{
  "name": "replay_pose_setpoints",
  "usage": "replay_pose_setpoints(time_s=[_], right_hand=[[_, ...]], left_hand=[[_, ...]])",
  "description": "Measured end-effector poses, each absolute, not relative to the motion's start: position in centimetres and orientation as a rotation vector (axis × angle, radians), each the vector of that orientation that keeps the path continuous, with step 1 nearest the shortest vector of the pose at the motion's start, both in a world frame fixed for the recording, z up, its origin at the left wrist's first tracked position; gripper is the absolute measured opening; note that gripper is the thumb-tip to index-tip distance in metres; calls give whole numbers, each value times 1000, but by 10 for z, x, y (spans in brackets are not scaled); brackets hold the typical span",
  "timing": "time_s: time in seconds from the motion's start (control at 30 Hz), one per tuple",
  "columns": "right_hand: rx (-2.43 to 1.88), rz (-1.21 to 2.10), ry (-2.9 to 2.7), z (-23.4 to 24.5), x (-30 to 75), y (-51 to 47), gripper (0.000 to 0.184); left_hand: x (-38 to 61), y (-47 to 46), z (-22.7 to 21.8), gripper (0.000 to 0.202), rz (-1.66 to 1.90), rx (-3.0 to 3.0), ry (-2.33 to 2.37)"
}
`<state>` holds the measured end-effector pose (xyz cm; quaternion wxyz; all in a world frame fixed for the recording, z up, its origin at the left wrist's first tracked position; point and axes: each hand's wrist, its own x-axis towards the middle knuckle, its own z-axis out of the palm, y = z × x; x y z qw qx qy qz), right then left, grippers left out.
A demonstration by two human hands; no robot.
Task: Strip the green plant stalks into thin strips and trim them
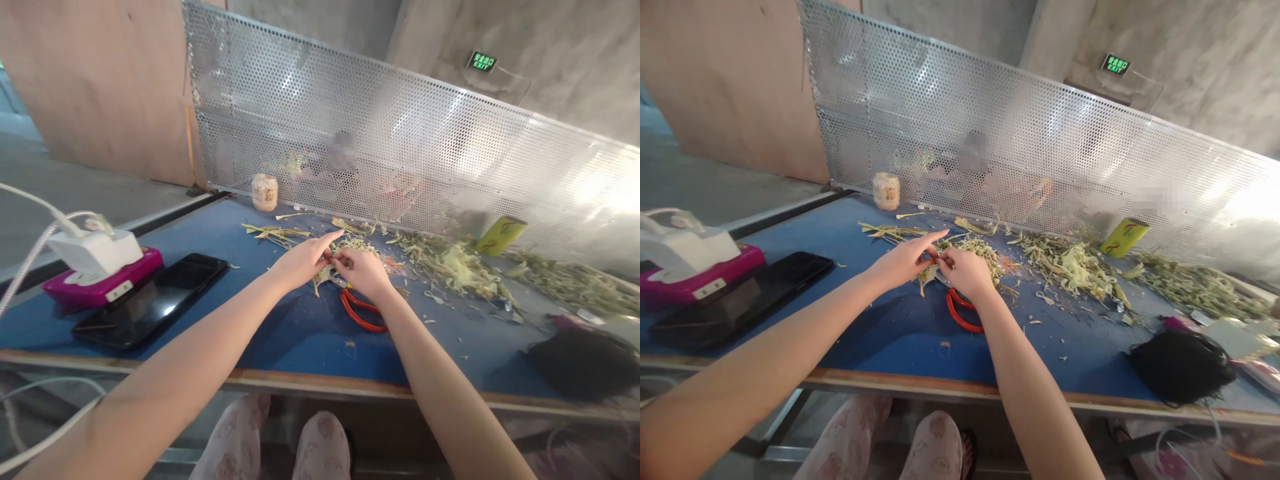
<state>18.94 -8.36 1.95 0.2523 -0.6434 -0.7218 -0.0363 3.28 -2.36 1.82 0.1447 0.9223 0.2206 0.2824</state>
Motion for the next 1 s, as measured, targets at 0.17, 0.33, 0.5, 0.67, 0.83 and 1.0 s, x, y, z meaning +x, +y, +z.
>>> replay_pose_setpoints(time_s=[0.17,0.33,0.5,0.67,0.83,1.0], right_hand=[[-1730,-94,-1950,18,189,-84,17],[-1759,-95,-1963,19,189,-84,24],[-1831,-176,-1983,22,188,-86,20],[-1841,-241,-1992,23,189,-87,24],[-1857,-251,-2009,21,191,-87,22],[-1854,-413,-2056,21,197,-85,23]], left_hand=[[33,-24,18,59,850,2646,619],[34,-23,17,58,853,2645,623],[33,-24,17,58,859,2650,632],[34,-26,17,56,860,2647,628],[37,-23,13,58,866,2664,614],[39,-23,12,56,892,2685,605]])
